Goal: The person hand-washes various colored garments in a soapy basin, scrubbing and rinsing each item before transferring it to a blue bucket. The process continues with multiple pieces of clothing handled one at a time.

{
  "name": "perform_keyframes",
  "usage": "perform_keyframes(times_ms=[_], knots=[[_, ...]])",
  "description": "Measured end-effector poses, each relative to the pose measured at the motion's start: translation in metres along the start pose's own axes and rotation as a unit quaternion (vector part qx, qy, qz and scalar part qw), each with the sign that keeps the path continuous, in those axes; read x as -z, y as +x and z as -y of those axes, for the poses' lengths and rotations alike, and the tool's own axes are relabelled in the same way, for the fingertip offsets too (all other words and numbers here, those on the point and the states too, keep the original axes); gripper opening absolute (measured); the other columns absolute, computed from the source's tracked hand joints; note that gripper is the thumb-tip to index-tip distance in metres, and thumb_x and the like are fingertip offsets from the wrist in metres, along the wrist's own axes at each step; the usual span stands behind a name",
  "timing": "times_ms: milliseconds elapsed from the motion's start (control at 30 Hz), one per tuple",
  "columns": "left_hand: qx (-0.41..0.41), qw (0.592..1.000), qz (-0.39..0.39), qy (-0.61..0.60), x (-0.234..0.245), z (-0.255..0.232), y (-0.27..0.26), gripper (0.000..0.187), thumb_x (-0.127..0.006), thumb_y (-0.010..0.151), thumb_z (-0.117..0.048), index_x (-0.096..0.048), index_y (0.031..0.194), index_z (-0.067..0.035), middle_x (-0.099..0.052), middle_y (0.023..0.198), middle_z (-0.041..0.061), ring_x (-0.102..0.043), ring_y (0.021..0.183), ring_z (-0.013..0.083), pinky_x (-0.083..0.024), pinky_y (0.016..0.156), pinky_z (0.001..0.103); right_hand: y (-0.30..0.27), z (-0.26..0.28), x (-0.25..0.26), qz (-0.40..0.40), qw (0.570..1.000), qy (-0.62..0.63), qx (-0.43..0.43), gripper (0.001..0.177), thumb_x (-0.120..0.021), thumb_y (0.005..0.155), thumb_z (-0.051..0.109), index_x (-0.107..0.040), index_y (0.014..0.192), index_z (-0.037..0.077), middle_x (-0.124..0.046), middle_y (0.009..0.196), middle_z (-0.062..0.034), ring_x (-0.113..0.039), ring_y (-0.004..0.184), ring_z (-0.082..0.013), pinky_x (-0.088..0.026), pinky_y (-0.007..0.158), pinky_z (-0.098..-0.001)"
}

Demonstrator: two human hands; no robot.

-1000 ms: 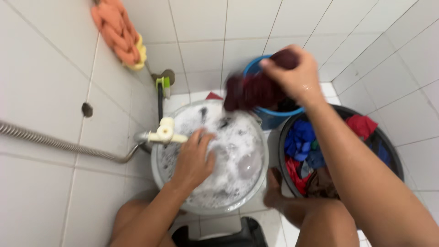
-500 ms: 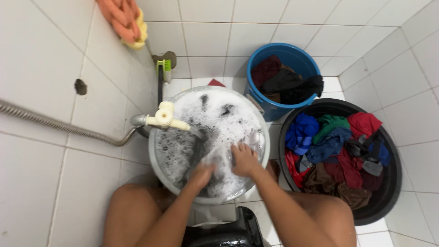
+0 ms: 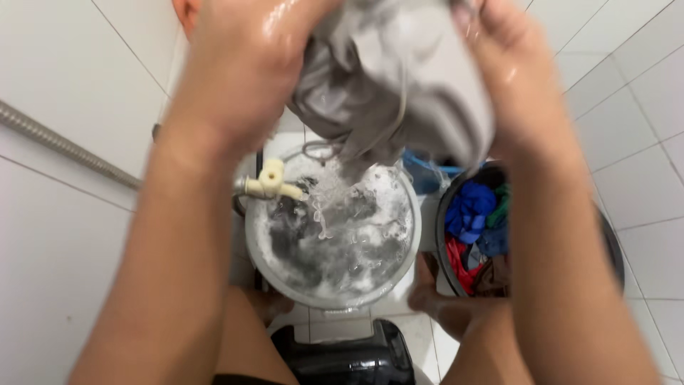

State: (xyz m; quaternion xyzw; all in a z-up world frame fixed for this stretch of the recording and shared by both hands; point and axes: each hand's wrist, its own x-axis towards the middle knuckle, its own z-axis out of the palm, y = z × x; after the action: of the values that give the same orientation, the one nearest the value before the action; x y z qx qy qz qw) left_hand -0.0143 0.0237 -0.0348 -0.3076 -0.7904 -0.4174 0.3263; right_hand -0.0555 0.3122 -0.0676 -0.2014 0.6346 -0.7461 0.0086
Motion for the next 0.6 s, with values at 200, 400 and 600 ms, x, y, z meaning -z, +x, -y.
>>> perform_keyframes(times_ms=[200, 400, 600], knots=[[0.341, 0.93, 0.128, 0.039, -0.022, 0.024, -0.019, 0.055, -0.066, 0.098, -0.053, -0.069, 0.104, 0.001, -0.071, 0.085, 0.01, -0.071, 0.08, 0.0232, -0.056, 0.068, 0.039, 0.014, -0.04, 0.001, -0.025, 0.983, -0.161, -0.085, 0.021, -0.061, 0.109, 0.026, -0.065, 0.097, 0.009, -0.059, 0.081, 0.0037, -0.05, 0.071, -0.0076, -0.045, 0.061, -0.0261], [0.579, 0.735, 0.352, 0.012, -0.114, 0.071, -0.182, 0.062, -0.06, 0.095, -0.036, -0.039, 0.15, -0.018, -0.072, 0.122, 0.021, -0.074, 0.106, 0.035, -0.057, 0.094, 0.046, -0.045, -0.227, 0.049, -0.065, 0.889, -0.432, -0.137, 0.03, -0.06, 0.102, 0.028, -0.064, 0.094, 0.0, -0.069, 0.083, -0.0188, -0.067, 0.076, -0.0273, -0.053, 0.074, -0.0418], [0.431, 0.765, 0.456, 0.144, -0.184, 0.109, -0.349, 0.084, -0.072, 0.081, -0.025, -0.036, 0.157, -0.021, -0.038, 0.157, 0.017, -0.043, 0.14, 0.0394, -0.027, 0.113, 0.057, -0.129, -0.307, 0.009, 0.049, 0.82, -0.518, -0.238, 0.031, -0.065, 0.088, 0.035, -0.075, 0.103, 0.01, -0.076, 0.111, -0.0178, -0.072, 0.108, -0.0346, -0.056, 0.097, -0.0441]])
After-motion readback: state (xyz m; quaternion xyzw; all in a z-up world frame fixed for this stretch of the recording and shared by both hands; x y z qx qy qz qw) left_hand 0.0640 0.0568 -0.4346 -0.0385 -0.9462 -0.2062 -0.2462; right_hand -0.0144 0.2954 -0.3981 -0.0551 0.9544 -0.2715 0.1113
